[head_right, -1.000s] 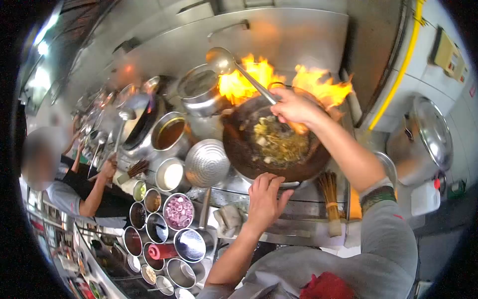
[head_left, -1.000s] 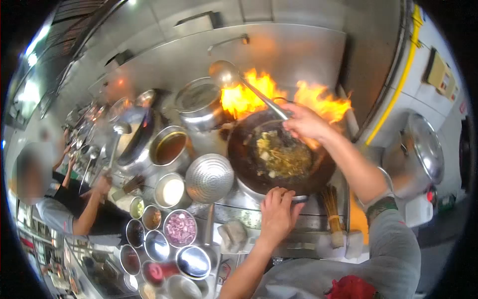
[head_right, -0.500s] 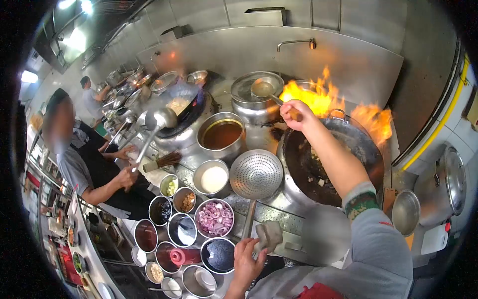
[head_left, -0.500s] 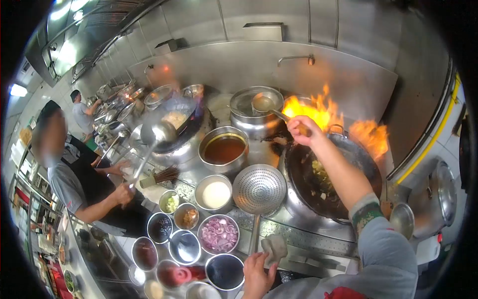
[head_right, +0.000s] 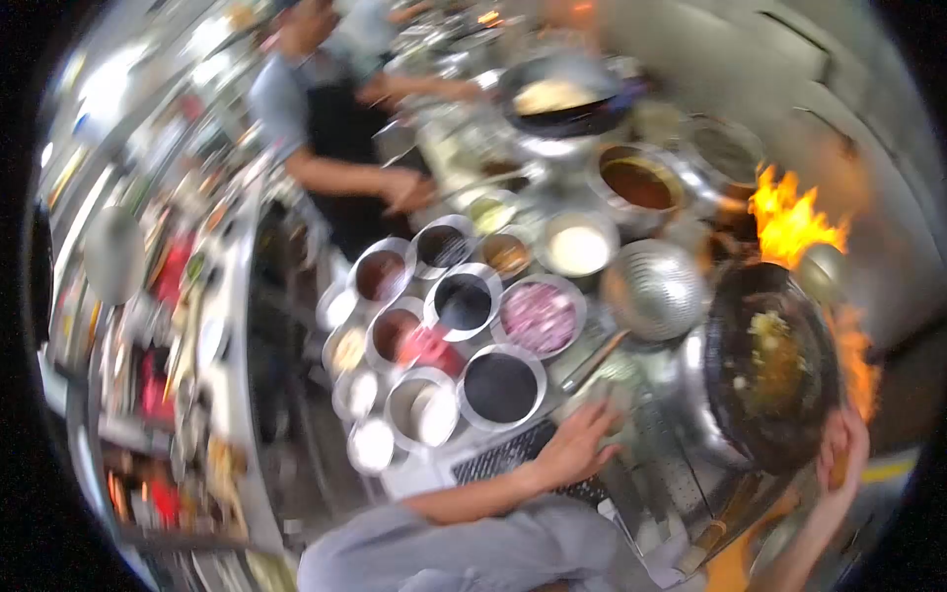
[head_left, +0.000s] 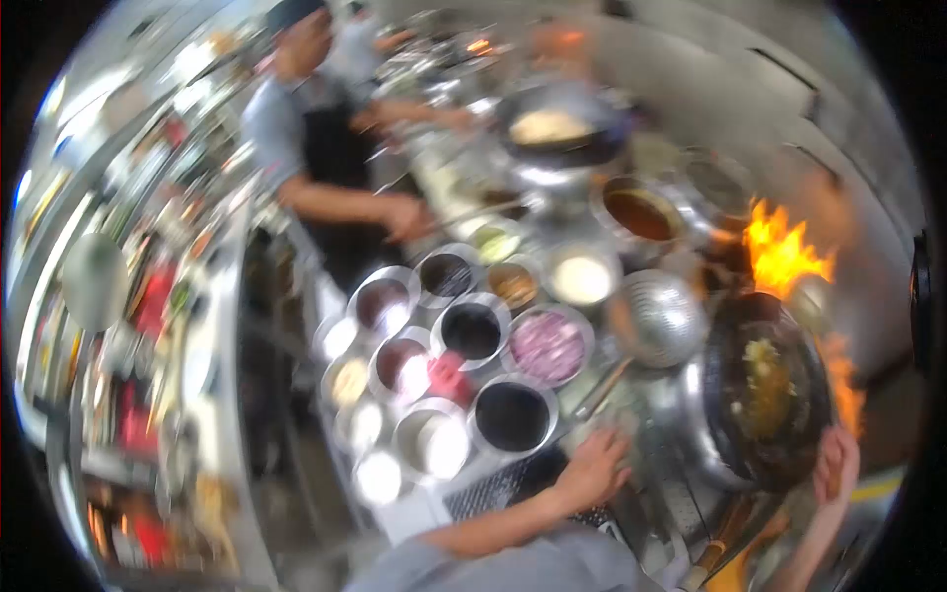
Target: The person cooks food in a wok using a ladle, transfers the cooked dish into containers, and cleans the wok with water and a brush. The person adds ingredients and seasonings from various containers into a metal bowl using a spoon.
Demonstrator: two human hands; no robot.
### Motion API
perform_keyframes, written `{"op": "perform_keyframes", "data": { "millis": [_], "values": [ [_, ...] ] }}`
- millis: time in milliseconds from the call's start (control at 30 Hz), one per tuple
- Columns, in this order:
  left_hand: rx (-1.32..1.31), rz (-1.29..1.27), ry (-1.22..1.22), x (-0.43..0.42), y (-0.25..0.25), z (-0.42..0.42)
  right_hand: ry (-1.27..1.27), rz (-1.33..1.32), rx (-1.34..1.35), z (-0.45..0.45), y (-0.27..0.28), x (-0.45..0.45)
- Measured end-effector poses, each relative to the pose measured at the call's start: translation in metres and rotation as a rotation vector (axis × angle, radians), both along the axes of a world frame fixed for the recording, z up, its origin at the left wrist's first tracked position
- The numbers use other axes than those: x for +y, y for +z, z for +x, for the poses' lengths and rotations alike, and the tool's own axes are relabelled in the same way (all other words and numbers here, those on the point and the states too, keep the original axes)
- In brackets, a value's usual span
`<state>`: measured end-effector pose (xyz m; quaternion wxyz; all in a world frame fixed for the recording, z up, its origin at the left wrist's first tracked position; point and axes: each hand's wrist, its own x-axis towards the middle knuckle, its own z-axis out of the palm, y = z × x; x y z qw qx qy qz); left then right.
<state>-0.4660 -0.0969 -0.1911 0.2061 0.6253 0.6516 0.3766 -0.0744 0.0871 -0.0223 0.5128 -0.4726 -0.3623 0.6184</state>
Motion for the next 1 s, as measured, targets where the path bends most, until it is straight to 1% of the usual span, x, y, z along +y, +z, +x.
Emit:
{"op": "perform_keyframes", "data": {
  "millis": [33,67,200,267,400,467,533,733,933,1000],
  "values": [
    [0.004,0.002,0.024,-0.005,-0.005,0.008,-0.015,-0.022,-0.061,0.022,-0.007,-0.012],
    [-0.025,-0.005,0.035,-0.010,-0.007,0.015,-0.023,-0.049,-0.271,0.041,-0.013,-0.027],
    [-0.072,-0.013,0.053,-0.027,0.008,0.046,0.036,0.056,-0.782,0.099,-0.045,-0.085],
    [-0.116,0.032,0.027,-0.033,0.017,0.060,0.057,0.189,-1.054,0.120,-0.055,-0.124],
    [-0.161,0.061,0.070,-0.059,0.013,0.087,0.060,0.547,-1.529,0.169,-0.085,-0.204],
    [-0.201,0.041,0.058,-0.071,0.010,0.096,-0.014,0.404,-1.610,0.180,-0.096,-0.234],
    [-0.184,0.050,0.055,-0.076,-0.001,0.105,-0.054,0.266,-1.662,0.186,-0.112,-0.264],
    [-0.154,0.114,-0.004,-0.060,-0.005,0.123,-0.116,-0.021,-1.744,0.216,-0.149,-0.322],
    [-0.100,0.098,-0.120,-0.028,0.013,0.129,-0.133,-0.240,-1.767,0.259,-0.172,-0.365],
    [-0.115,0.153,-0.171,-0.019,0.019,0.130,-0.128,-0.286,-1.790,0.291,-0.185,-0.376]
  ]
}}
